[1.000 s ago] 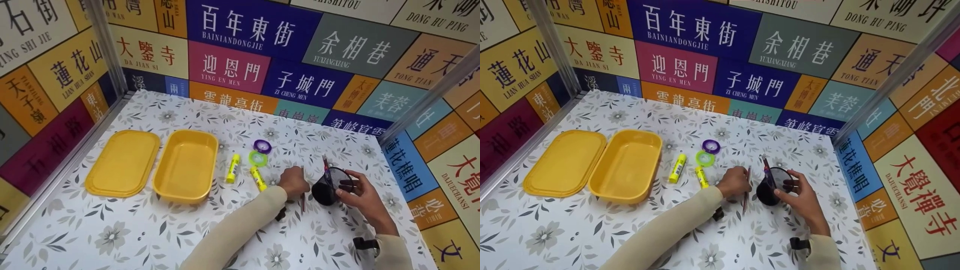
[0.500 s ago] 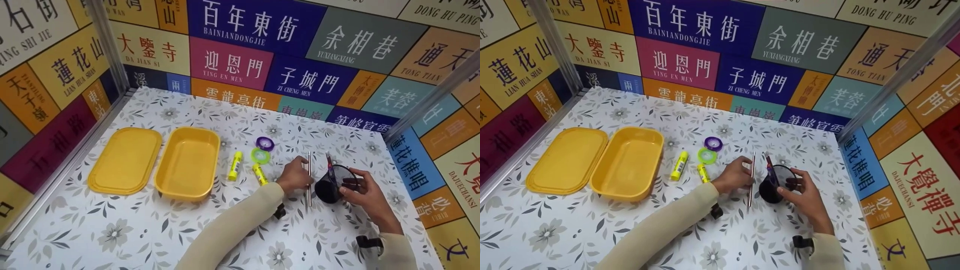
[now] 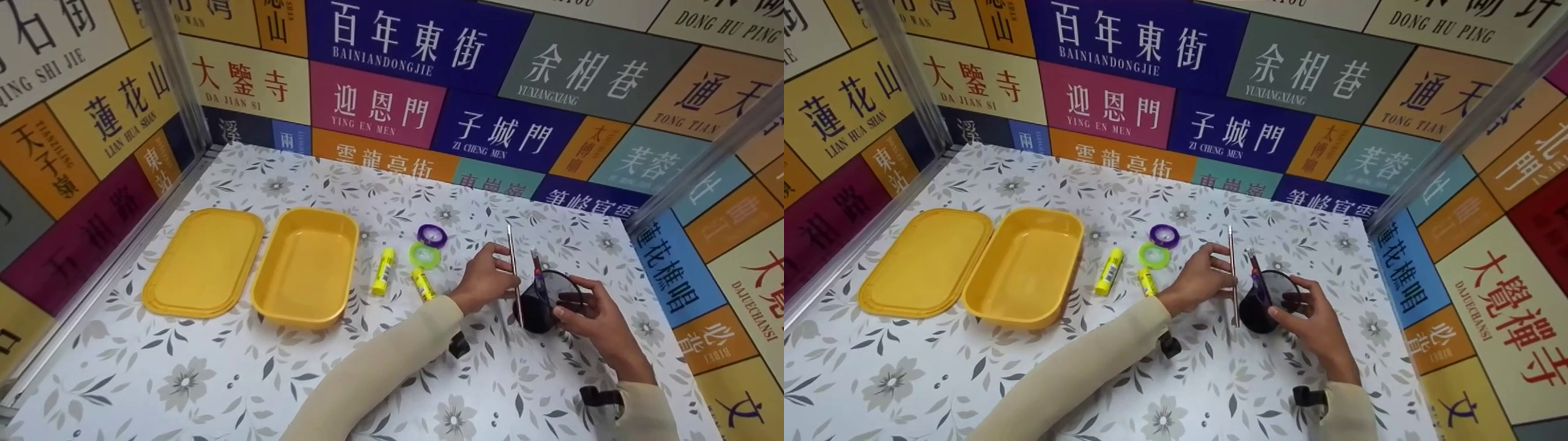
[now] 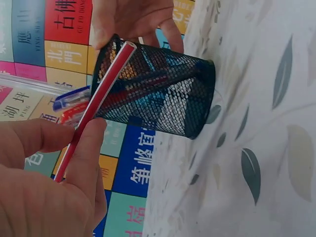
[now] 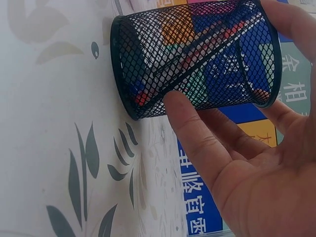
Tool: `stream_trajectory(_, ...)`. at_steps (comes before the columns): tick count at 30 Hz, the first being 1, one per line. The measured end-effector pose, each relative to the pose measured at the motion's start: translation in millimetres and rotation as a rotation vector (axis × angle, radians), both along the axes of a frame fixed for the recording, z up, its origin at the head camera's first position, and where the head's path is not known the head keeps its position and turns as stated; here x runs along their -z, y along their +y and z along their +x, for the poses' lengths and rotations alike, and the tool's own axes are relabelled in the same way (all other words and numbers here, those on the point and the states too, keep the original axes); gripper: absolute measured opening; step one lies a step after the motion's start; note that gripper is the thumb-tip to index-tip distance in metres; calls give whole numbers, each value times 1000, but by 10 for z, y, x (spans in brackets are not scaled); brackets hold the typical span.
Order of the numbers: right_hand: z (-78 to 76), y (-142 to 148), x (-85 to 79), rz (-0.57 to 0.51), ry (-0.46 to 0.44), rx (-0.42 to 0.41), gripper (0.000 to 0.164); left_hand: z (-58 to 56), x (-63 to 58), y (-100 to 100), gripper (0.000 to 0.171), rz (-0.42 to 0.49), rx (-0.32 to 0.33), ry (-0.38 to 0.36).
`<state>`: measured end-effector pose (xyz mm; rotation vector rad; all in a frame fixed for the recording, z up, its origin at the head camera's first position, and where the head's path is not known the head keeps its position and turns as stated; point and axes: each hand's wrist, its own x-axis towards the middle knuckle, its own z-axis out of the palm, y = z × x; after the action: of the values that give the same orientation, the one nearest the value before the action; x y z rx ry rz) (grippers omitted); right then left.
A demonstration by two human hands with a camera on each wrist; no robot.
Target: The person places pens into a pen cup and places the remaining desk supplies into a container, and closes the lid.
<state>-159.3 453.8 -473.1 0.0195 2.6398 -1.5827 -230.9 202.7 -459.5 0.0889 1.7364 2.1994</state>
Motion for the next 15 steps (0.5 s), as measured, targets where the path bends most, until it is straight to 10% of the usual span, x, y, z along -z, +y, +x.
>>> stream_trajectory(15,35,-25,-5,38,-1,12,76,86,-156,19,23,71,-60,52)
